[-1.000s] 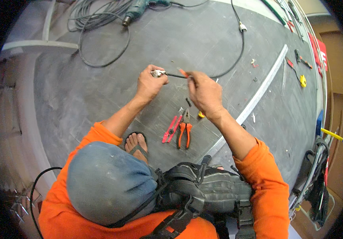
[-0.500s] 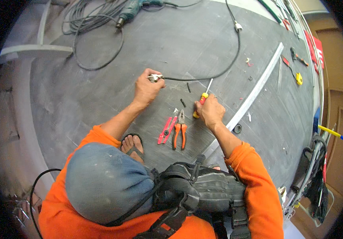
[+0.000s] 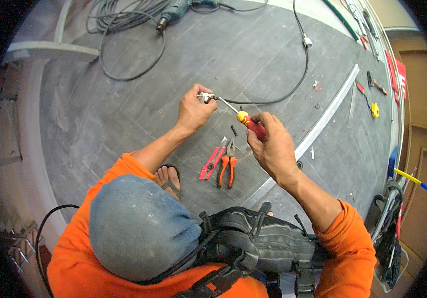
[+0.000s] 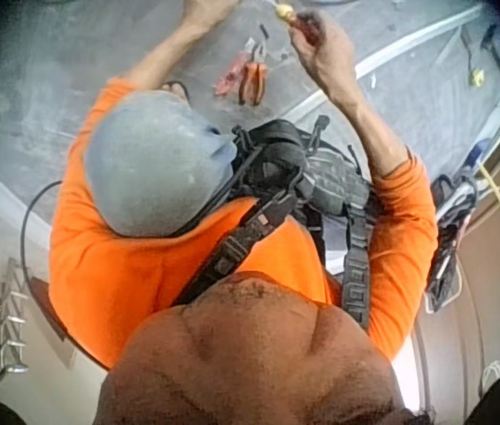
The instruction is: The person sits on the floor and uses a screwdriver to tighten the screws on an electrical plug, securing the wires inside. The person then picks up the plug and inspects the connection.
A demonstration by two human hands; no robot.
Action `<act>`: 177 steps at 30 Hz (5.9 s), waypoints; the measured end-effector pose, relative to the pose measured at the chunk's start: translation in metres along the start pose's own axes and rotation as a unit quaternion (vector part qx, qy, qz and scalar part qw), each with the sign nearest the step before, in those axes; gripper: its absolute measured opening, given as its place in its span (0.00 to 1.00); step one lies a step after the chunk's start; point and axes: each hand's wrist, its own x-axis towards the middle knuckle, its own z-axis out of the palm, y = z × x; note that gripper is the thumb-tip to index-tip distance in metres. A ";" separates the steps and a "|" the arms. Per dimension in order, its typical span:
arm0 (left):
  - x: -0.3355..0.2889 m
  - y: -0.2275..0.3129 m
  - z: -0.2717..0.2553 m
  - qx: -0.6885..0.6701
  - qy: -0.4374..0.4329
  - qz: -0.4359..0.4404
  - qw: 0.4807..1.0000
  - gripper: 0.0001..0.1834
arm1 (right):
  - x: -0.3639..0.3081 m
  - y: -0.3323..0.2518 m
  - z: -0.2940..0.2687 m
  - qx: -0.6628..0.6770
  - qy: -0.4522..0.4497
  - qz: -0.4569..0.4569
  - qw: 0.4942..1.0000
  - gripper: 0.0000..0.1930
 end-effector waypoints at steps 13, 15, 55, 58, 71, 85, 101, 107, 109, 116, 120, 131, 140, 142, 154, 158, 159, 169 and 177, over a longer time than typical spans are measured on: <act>-0.002 0.006 -0.001 -0.024 -0.002 0.015 1.000 0.16 | 0.002 -0.004 0.003 -0.033 -0.007 -0.028 0.999 0.14; -0.002 0.007 -0.002 -0.018 -0.004 0.009 1.000 0.16 | 0.003 -0.005 0.003 -0.039 -0.008 -0.027 0.999 0.14; 0.008 0.011 -0.005 0.001 0.040 0.063 0.997 0.13 | 0.025 -0.004 0.005 0.073 -0.036 0.107 0.991 0.22; 0.010 0.010 -0.007 -0.001 0.040 0.058 0.998 0.13 | 0.031 -0.017 0.000 0.083 -0.073 0.180 0.977 0.21; 0.012 0.011 -0.014 0.022 0.032 0.074 0.996 0.13 | 0.040 -0.010 -0.003 0.287 -0.146 0.370 0.872 0.17; 0.007 -0.007 -0.010 0.007 0.053 0.112 0.992 0.12 | 0.051 0.000 0.007 0.192 -0.168 0.244 0.936 0.23; 0.012 -0.021 -0.016 0.007 0.012 0.072 0.997 0.15 | 0.076 -0.003 0.007 0.263 -0.330 0.313 0.851 0.25; 0.020 -0.042 -0.022 -0.273 -0.130 -0.175 0.937 0.17 | 0.118 0.052 0.021 -0.067 -0.129 0.012 0.989 0.16; 0.020 -0.044 -0.027 -0.264 -0.154 -0.186 0.934 0.16 | 0.148 0.050 0.035 -0.103 -0.073 0.016 0.992 0.15; 0.030 -0.047 -0.042 -0.284 -0.202 -0.272 0.897 0.15 | 0.194 0.046 0.119 -0.163 -0.051 -0.015 0.985 0.14; 0.033 -0.046 -0.053 -0.220 -0.224 -0.256 0.914 0.15 | 0.193 0.052 0.137 -0.192 -0.009 -0.074 0.978 0.12; 0.032 -0.044 -0.054 -0.302 -0.273 -0.281 0.869 0.15 | 0.178 0.033 0.094 0.030 -0.109 0.109 0.988 0.13; 0.017 -0.013 -0.023 -0.344 -0.286 -0.291 0.846 0.15 | 0.094 0.012 0.038 0.306 -0.150 0.184 0.922 0.09; 0.018 -0.003 -0.019 -0.360 -0.295 -0.289 0.837 0.14 | 0.079 0.007 0.036 0.332 -0.140 0.187 0.914 0.09; 0.012 0.022 -0.007 -0.401 -0.268 -0.305 0.821 0.13 | 0.049 0.008 0.035 0.291 -0.041 0.172 0.940 0.09; 0.006 0.031 -0.004 -0.358 -0.221 -0.283 0.862 0.13 | 0.043 0.005 0.040 0.248 -0.035 0.180 0.951 0.10; 0.004 0.035 -0.004 -0.349 -0.214 -0.278 0.869 0.13 | 0.042 0.005 0.041 0.248 -0.031 0.184 0.951 0.11; 0.002 0.033 -0.010 -0.329 -0.228 -0.263 0.878 0.13 | 0.046 0.010 0.043 0.231 0.005 0.131 0.964 0.09; 0.011 0.029 -0.010 -0.289 -0.265 -0.294 0.872 0.13 | 0.052 0.011 0.032 0.338 -0.027 0.156 0.928 0.07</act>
